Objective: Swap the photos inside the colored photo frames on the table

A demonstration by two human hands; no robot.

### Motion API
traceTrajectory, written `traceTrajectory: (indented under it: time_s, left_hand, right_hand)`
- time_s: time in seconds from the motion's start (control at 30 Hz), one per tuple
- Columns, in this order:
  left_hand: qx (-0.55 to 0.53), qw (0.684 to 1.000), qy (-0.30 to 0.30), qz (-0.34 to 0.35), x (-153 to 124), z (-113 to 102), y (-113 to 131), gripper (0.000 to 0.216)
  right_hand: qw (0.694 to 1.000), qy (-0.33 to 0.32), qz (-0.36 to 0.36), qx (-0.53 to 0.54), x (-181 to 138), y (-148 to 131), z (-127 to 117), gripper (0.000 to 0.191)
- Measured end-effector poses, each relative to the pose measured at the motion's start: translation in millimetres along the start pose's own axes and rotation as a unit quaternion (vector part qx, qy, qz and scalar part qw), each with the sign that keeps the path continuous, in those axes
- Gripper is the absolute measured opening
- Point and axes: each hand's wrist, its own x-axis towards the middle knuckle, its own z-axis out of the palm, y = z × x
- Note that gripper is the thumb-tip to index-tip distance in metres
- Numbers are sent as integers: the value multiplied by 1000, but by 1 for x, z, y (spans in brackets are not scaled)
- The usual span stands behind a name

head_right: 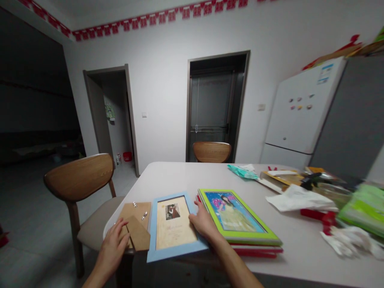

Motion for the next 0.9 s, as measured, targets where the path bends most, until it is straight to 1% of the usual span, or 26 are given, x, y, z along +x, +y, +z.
traceTrajectory:
  time_s: [0.03,0.07,0.1,0.17,0.23,0.27,0.33,0.4,0.47,0.57,0.63,0.67,0.73,0.83,0.9]
  left_hand:
    - [-23,1000,-2,10,-4,3,13,32]
    - [-54,998,-15,22,-8,6,27,33]
    - [-80,995,-39,35,-11,10,43,33]
    - [-114,988,-78,61,-17,19,74,38]
    - [-139,982,-100,82,-19,29,99,43]
    - [-147,979,-104,97,-18,33,109,43]
    - [-154,974,-101,132,-15,37,122,41]
    - [-155,973,-82,152,-10,34,126,39]
    - [-147,980,-49,126,-5,26,122,35]
    - [-121,992,27,21,1,9,104,33]
    - [-126,990,55,-43,2,2,85,34]
    - [-150,985,55,-63,1,1,75,35]
    - [-235,967,40,-96,-2,2,57,39]
    - [-349,925,21,-153,-9,7,39,48]
    - [-376,907,21,-190,-12,8,32,56]
  right_hand:
    - [996,-24,28,82,-2,-5,-3,61]
    - [984,-47,49,165,-6,-12,-6,63]
    - [966,-64,60,244,-10,-19,-9,65]
    - [925,-75,56,367,-19,-36,-12,70]
    - [896,-72,42,436,-27,-51,-15,73]
    - [887,-73,34,454,-30,-57,-15,74]
    - [885,-85,20,457,-34,-64,-17,72]
    - [902,-92,7,421,-33,-65,-20,71]
    - [929,-94,-1,357,-29,-58,-22,69]
    - [973,-94,-15,210,-19,-38,-23,65]
    - [993,-71,-54,80,-14,-23,-19,60]
    - [995,-55,-79,15,-12,-17,-16,58]
    - [989,-28,-118,-87,-11,-7,-9,53]
    - [976,-31,-136,-168,-14,3,2,50]
    - [970,-32,-139,-198,-16,7,8,50]
